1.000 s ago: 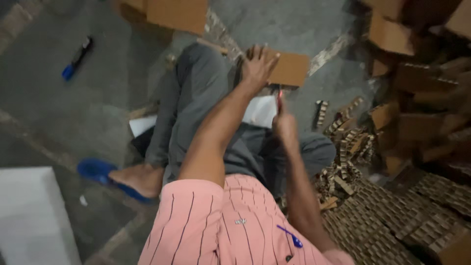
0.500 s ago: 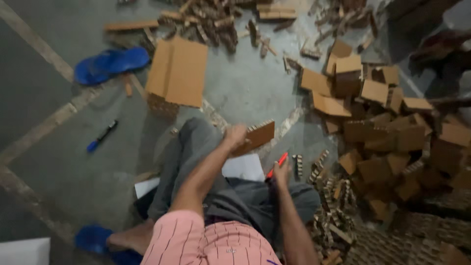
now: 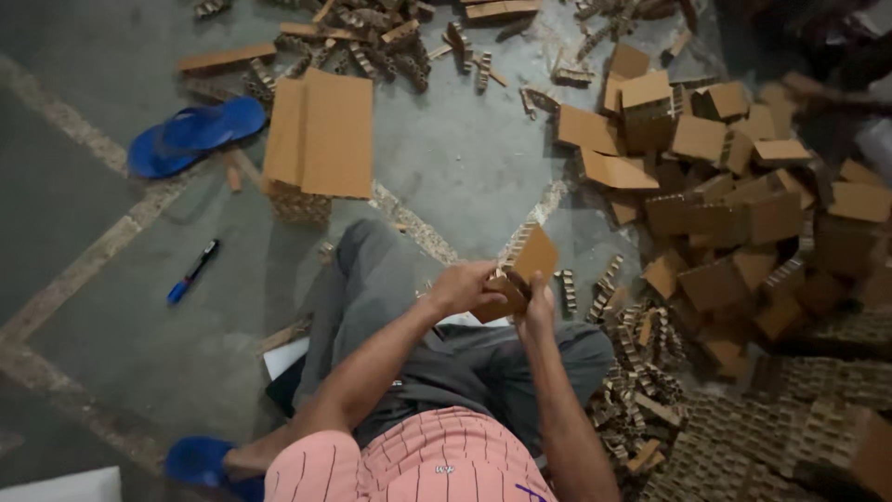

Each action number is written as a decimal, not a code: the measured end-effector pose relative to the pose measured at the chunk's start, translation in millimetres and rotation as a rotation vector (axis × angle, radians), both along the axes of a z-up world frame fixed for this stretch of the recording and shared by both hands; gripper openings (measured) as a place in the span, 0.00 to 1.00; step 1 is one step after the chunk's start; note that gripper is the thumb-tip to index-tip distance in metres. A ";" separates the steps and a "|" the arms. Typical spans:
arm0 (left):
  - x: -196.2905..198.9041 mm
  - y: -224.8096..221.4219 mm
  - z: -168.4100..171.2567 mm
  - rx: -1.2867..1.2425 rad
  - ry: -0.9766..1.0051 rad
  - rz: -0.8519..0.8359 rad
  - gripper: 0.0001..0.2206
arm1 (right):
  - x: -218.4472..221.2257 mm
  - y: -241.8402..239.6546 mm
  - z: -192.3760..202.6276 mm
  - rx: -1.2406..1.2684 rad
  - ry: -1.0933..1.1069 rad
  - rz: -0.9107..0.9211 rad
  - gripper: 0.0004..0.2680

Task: The person cuts a corrugated cardboard block with a utility knife and handles smaller cardboard pieces while sitting on the floor.

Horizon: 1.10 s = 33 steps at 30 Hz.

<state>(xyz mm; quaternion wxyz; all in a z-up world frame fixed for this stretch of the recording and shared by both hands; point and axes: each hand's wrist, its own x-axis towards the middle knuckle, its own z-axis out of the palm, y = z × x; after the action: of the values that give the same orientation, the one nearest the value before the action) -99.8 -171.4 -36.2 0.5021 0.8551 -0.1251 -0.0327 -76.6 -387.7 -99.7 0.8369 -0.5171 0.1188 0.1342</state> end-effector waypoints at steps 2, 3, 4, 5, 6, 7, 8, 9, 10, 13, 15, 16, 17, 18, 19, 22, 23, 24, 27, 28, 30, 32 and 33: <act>2.4 1.6 5.3 0.026 -0.061 -0.012 0.18 | -5.3 -4.5 23.7 0.195 0.133 -0.069 0.20; 3.6 3.9 5.1 0.012 -0.095 -0.025 0.18 | -8.4 -5.9 28.7 0.294 0.199 -0.104 0.21; 4.0 3.9 3.3 -0.005 -0.127 -0.032 0.18 | -9.7 -10.2 29.8 0.242 0.201 -0.049 0.21; 4.2 4.0 0.7 0.070 -0.122 -0.089 0.19 | -11.0 -18.4 28.3 0.191 0.203 0.006 0.21; 4.8 3.2 -1.8 0.143 -0.118 -0.145 0.19 | -11.7 -28.2 25.2 0.137 0.205 0.061 0.20; 5.0 1.9 -4.1 0.216 -0.114 -0.201 0.19 | -12.9 -37.4 20.3 0.084 0.195 0.138 0.20; 3.0 -0.8 -5.7 0.210 -0.267 -0.183 0.19 | -11.6 -45.4 14.5 0.031 0.180 0.217 0.19; -2.0 -5.4 -6.6 0.204 -0.421 -0.165 0.20 | -9.4 -52.7 8.5 -0.022 0.165 0.295 0.19; -5.7 -9.8 -6.5 0.194 -0.571 -0.148 0.20 | -8.5 -60.5 2.7 -0.099 0.160 0.293 0.18; -4.0 -18.6 -3.5 0.260 -0.687 -0.143 0.24 | -2.8 -79.0 -13.0 -0.332 0.166 0.272 0.15; -4.4 -22.0 -3.7 0.230 -0.609 -0.192 0.22 | 3.4 -78.5 -20.8 -0.487 0.199 0.234 0.14; -4.1 -23.9 -5.3 0.216 -0.571 -0.216 0.21 | 2.1 -76.9 -20.6 -0.732 -0.068 0.141 0.13; -4.8 -24.0 -8.0 0.223 -0.473 -0.208 0.20 | -2.2 -72.8 -17.8 -0.968 -0.342 0.044 0.13; -5.6 -22.7 -11.4 0.228 -0.374 -0.195 0.18 | -4.0 -66.8 -11.2 -1.193 -0.626 -0.052 0.13; -4.9 -21.8 -14.7 0.233 -0.275 -0.182 0.17 | -10.4 -60.9 -1.6 -1.160 -0.680 -0.017 0.12; -0.2 -22.6 -23.5 0.084 -0.251 -0.122 0.15 | -35.6 -29.6 17.0 -1.052 -0.707 0.052 0.10; -0.9 -23.1 -26.6 0.081 -0.242 -0.125 0.15 | -38.9 -19.2 16.6 -1.018 -0.624 0.044 0.10; 0.7 -22.3 -29.6 0.078 -0.237 -0.129 0.16 | -38.7 -13.8 14.9 -0.984 -0.546 0.033 0.11; 4.2 -22.4 -34.0 0.053 -0.279 -0.164 0.18 | -37.8 -10.0 1.8 -0.983 -0.445 0.009 0.09; 2.4 -22.7 -35.3 0.041 -0.298 -0.179 0.18 | -36.6 -10.8 -4.2 -0.958 -0.463 0.007 0.08; 2.5 -24.3 -36.8 0.054 -0.296 -0.199 0.20 | -34.3 -14.7 -13.5 -0.910 -0.500 0.003 0.08; 1.5 -27.0 -38.1 0.045 -0.322 -0.208 0.20 | -32.7 -20.6 -19.6 -1.041 -0.500 0.009 0.08; 0.2 -28.6 -38.6 0.028 -0.350 -0.208 0.19 | -32.4 -23.9 -22.6 -1.107 -0.497 0.013 0.09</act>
<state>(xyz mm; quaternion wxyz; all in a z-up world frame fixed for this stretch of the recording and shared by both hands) -99.6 -200.0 -74.8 0.4546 0.8370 -0.2978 0.0631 -109.0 -411.6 -122.2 0.4454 -0.8923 -0.0311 -0.0672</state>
